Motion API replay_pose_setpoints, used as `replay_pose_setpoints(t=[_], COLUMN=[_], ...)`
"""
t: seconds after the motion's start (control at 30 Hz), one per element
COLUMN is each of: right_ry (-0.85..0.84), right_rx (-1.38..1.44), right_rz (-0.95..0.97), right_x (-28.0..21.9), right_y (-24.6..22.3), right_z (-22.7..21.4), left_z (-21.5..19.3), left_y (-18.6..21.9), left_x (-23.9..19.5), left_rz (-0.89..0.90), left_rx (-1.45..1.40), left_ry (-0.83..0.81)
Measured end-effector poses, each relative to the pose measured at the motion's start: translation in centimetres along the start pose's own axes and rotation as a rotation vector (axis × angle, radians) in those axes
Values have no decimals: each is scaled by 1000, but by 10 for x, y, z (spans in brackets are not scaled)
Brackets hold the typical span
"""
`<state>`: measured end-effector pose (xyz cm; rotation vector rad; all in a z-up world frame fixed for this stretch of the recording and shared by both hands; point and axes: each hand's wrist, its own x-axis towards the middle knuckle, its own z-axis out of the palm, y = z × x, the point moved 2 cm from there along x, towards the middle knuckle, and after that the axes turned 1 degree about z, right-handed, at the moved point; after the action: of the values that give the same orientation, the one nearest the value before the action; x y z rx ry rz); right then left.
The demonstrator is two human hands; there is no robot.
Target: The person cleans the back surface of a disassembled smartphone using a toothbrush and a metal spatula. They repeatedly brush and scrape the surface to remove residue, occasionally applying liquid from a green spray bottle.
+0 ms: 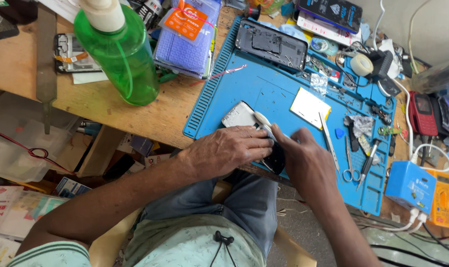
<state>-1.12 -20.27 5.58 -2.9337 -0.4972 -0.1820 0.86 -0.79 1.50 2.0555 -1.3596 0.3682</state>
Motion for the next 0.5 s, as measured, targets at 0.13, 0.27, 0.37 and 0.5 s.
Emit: replay_pose_setpoints(t=[0.13, 0.27, 0.37, 0.5], right_ry=[4, 2, -21, -55], right_rx=[7, 48, 138, 132], right_rz=[24, -80, -164, -103], right_x=[5, 31, 39, 42], right_y=[0, -1, 0, 1], right_z=[7, 23, 20, 13], left_z=[2, 1, 4, 6], left_y=[1, 1, -2, -1], left_x=[-1, 1, -2, -5], left_rz=[-30, -29, -73, 6], left_rx=[-17, -2, -33, 41], left_ry=[-14, -14, -110, 3])
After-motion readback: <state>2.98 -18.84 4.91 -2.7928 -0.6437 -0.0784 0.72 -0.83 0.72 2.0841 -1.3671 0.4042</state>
